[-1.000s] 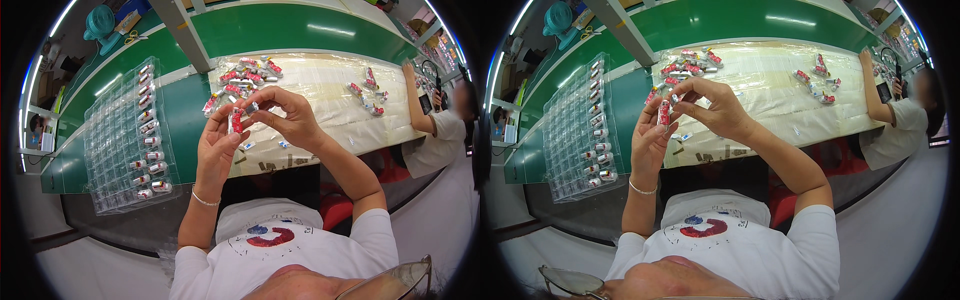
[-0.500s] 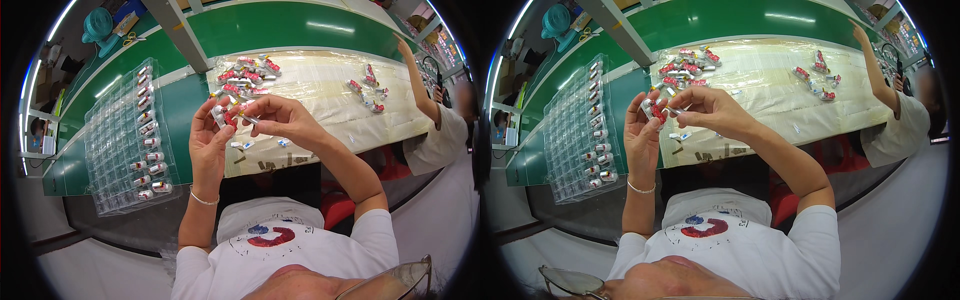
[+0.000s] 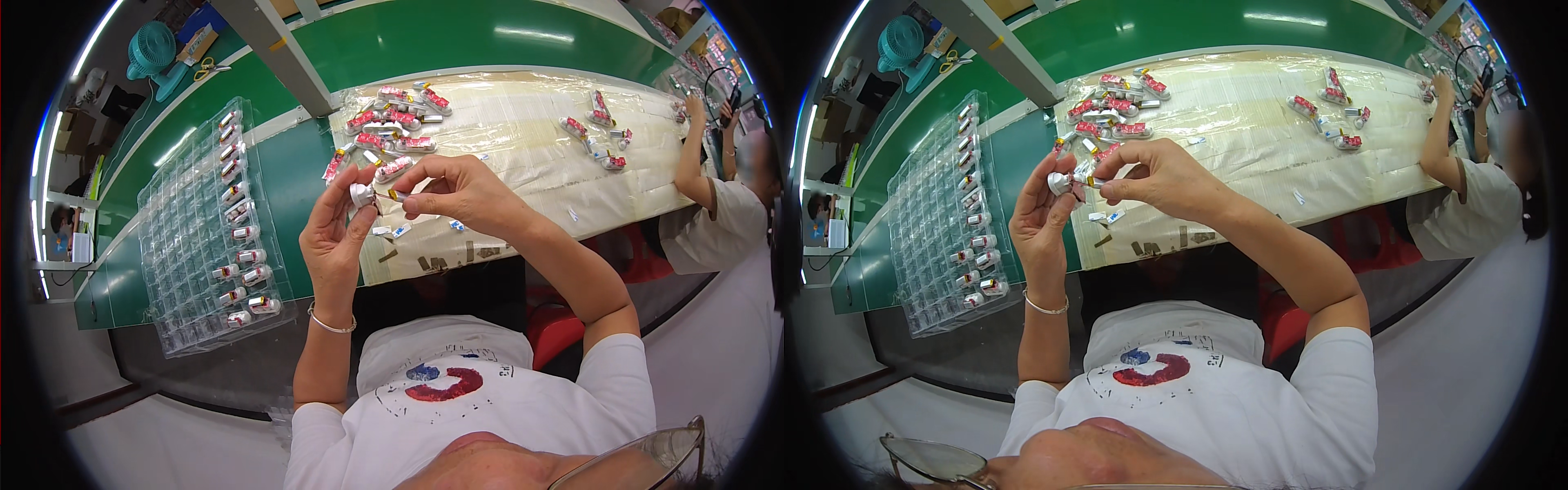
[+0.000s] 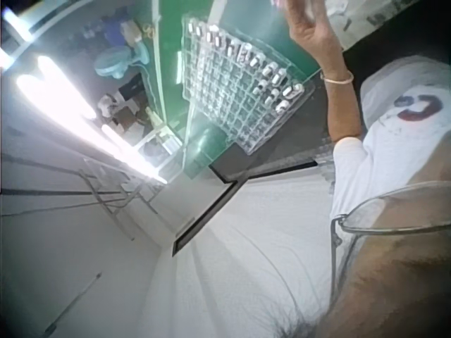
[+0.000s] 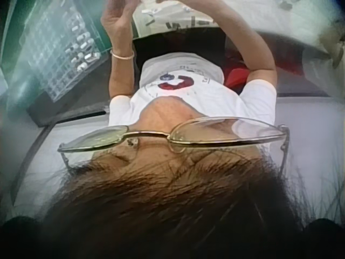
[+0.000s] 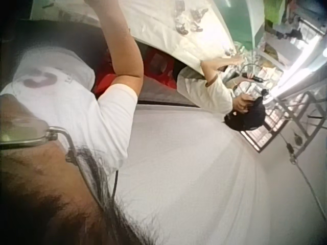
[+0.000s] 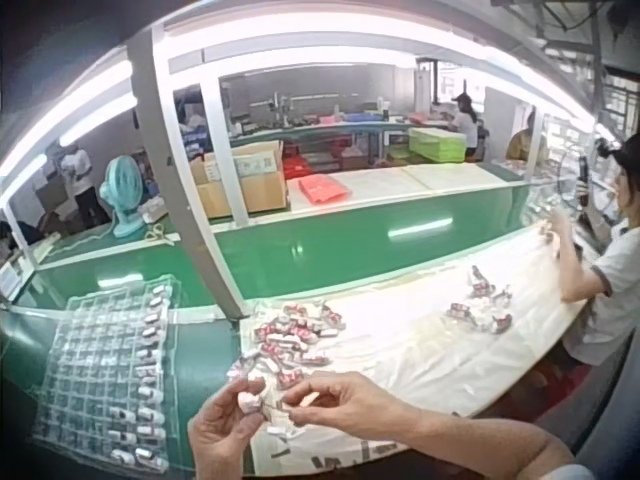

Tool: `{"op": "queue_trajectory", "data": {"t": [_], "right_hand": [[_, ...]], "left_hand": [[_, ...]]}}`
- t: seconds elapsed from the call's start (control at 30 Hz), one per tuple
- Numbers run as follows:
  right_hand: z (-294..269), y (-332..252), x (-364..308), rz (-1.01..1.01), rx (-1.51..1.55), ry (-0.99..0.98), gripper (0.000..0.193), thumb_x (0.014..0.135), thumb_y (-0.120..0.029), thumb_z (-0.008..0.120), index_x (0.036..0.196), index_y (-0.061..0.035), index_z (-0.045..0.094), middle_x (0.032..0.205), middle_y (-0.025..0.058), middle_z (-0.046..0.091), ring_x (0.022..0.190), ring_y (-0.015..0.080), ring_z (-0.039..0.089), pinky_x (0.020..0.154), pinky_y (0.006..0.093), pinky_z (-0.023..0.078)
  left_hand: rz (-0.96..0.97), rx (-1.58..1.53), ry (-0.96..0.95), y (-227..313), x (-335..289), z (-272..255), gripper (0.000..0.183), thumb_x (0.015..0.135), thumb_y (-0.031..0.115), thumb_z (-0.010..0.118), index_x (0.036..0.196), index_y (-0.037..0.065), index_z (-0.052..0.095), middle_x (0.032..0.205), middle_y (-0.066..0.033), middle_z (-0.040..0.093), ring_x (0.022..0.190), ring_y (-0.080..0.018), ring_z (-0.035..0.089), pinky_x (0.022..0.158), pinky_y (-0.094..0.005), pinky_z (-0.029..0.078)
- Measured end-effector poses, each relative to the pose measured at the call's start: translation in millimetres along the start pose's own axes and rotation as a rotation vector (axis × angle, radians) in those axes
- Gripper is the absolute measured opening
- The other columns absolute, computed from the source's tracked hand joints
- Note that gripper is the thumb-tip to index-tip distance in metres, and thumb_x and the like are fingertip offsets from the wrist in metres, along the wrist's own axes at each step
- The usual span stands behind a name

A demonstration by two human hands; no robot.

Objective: The person repeatedly picks small cylindrical items and small white caps from a table, fits the caps onto the items, and places the assembled units into a clear plastic tray. The person handles items one at a time throughout the clip.

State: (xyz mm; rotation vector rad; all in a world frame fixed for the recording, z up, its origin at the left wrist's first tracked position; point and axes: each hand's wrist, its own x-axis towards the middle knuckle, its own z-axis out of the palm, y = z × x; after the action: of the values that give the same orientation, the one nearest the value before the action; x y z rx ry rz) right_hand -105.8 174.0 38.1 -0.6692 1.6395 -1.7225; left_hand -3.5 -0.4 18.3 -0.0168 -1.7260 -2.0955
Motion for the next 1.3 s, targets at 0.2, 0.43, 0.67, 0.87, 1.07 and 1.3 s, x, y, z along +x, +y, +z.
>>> {"op": "queue_trajectory", "data": {"t": [0.2,0.43,0.67,0.87,1.07,1.3], "right_hand": [[2.1,2.0,0.1,-0.043,0.029,0.023,0.026,0.086,-0.013,0.072,0.106,0.0033,0.066,0.094,0.0083,0.067,0.086,0.0127,0.065,0.078,0.0250,0.053],[3.9,-6.5,-1.8,-0.134,-0.043,0.063,0.027,0.088,-0.012,0.071,0.112,-0.0013,0.065,0.096,0.0042,0.067,0.084,0.0074,0.062,0.077,0.0215,0.051],[2.6,-10.5,-2.2,-0.144,0.141,-0.099,0.028,0.089,-0.010,0.069,0.114,-0.0016,0.063,0.103,0.0059,0.066,0.090,0.0100,0.064,0.082,0.0233,0.053],[7.1,-7.0,-3.2,-0.300,0.020,-0.031,0.028,0.084,0.000,0.071,0.111,-0.0014,0.064,0.105,0.0064,0.064,0.097,0.0143,0.065,0.087,0.0267,0.055],[15.3,-12.2,-4.5,-0.649,-0.478,0.117,0.033,0.077,0.003,0.075,0.108,-0.0050,0.067,0.100,0.0067,0.062,0.088,0.0148,0.065,0.075,0.0269,0.055],[14.7,-11.8,-0.1,-0.791,-0.716,0.182,0.030,0.074,-0.002,0.077,0.103,-0.0063,0.070,0.098,0.0091,0.066,0.080,0.0202,0.067,0.070,0.0292,0.056]], "left_hand": [[0.057,0.051,0.032,-8.9,-4.1,-6.4,0.039,0.088,-0.004,0.064,0.126,-0.002,0.056,0.119,-0.0159,0.063,0.106,-0.0176,0.063,0.094,-0.0302,0.051],[-0.122,-0.153,0.066,-2.3,-2.5,-1.4,0.035,0.091,-0.002,0.058,0.126,-0.002,0.052,0.120,-0.0183,0.062,0.108,-0.0198,0.064,0.087,-0.0304,0.057],[-0.388,-0.506,0.041,-4.4,0.8,-11.8,0.027,0.096,0.011,0.057,0.120,-0.001,0.056,0.119,-0.0176,0.063,0.098,-0.0204,0.068,0.080,-0.0281,0.060],[-0.426,-0.626,-0.015,5.6,-2.1,-1.7,0.038,0.096,0.015,0.057,0.127,-0.007,0.051,0.121,-0.0179,0.061,0.102,-0.0214,0.067,0.087,-0.0258,0.058],[-0.322,-0.380,-0.049,5.7,-5.1,-4.2,0.041,0.096,0.013,0.058,0.130,-0.008,0.049,0.116,-0.0192,0.063,0.104,-0.0238,0.066,0.089,-0.0298,0.058],[-0.354,-0.481,-0.122,2.7,-4.3,-11.1,0.035,0.096,0.008,0.056,0.126,-0.007,0.050,0.109,-0.0184,0.065,0.096,-0.0244,0.069,0.085,-0.0318,0.059]]}}
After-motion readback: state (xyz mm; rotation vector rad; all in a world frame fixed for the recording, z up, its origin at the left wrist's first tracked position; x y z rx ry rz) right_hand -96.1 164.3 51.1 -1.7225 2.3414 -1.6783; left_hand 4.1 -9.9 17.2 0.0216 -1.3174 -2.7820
